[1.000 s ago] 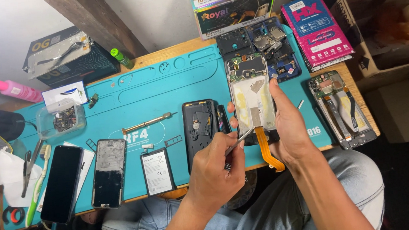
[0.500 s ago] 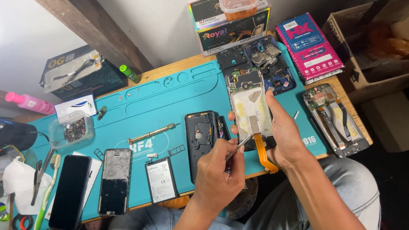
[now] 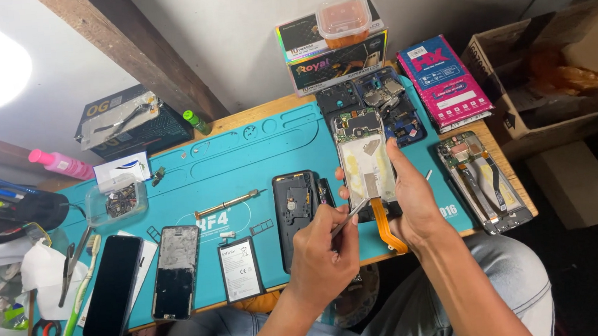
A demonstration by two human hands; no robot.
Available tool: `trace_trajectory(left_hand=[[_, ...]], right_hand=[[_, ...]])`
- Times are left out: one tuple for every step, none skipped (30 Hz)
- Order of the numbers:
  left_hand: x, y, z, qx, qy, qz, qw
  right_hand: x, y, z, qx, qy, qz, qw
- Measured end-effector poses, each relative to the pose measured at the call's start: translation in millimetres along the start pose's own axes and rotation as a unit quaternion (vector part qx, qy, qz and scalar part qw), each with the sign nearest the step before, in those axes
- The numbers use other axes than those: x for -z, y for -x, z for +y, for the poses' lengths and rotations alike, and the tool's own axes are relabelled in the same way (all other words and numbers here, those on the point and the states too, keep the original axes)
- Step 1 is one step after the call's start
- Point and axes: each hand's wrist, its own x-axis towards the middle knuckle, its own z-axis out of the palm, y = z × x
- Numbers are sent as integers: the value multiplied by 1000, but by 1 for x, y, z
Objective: Disassembling a smartphone to remove internal components like the motherboard and battery using repair tools.
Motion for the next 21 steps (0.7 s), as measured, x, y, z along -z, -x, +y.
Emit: trace_trajectory(left_hand=[[0,-1,1,0,0,-1,1000],[1,-1,2,3,6,-3,1000],[2,-2,3,6,12,-6,1000],[1,-2,3,6,12,-6,1000],[1,-3,3,2,10,-6,1000],[1,-3,3,-1,8,-5,1000],[1,-4,3,-2,8,-6,1000],[0,-5,4,-2,14,-5,1000],[0,-4,6,1,20,-4,1000],[0,-4,6,2,20,-4,1000],[0,-5,6,0,18,-4,1000],[-1,-6,6,-3,17,-4,1000],[-1,-7,6,-1,17,-5,1000],[-2,-8,6,0,20,-2,1000],[-3,-8,5,4,24,1,1000],[-5,-8,2,7,24,0,1000],[-8,-6,1,21,32,16,999],[-10,-4,0,34,40,32,998],[-11,-3,-2,31,41,32,998],[-11,-2,-2,33,43,28,998],[-10,-3,-4,34,44,28,998]], right_hand=[[1,0,0,0,-1,0,1000],[1,1,0,6,-2,-6,1000],[2,1,0,12,-4,-12,1000],[2,1,0,11,-5,-13,1000],[2,1,-1,11,6,-5,1000],[1,1,-2,11,17,3,1000],[3,1,-2,12,16,3,1000],[4,1,-2,11,9,-3,1000],[6,1,-1,7,2,-8,1000],[6,3,-1,6,2,-8,1000],[5,3,-3,10,0,-10,1000],[4,4,-4,13,-2,-12,1000],[5,3,-4,12,-3,-11,1000],[5,1,-4,17,-3,-9,1000],[6,0,-3,20,-3,-7,1000],[5,-4,-3,18,-4,-5,1000],[4,-5,-2,21,-17,30,999],[3,-6,-2,23,-31,66,997],[3,-6,0,26,-31,65,997],[3,-4,1,22,-30,75,996],[1,-5,0,19,-26,81,996]])
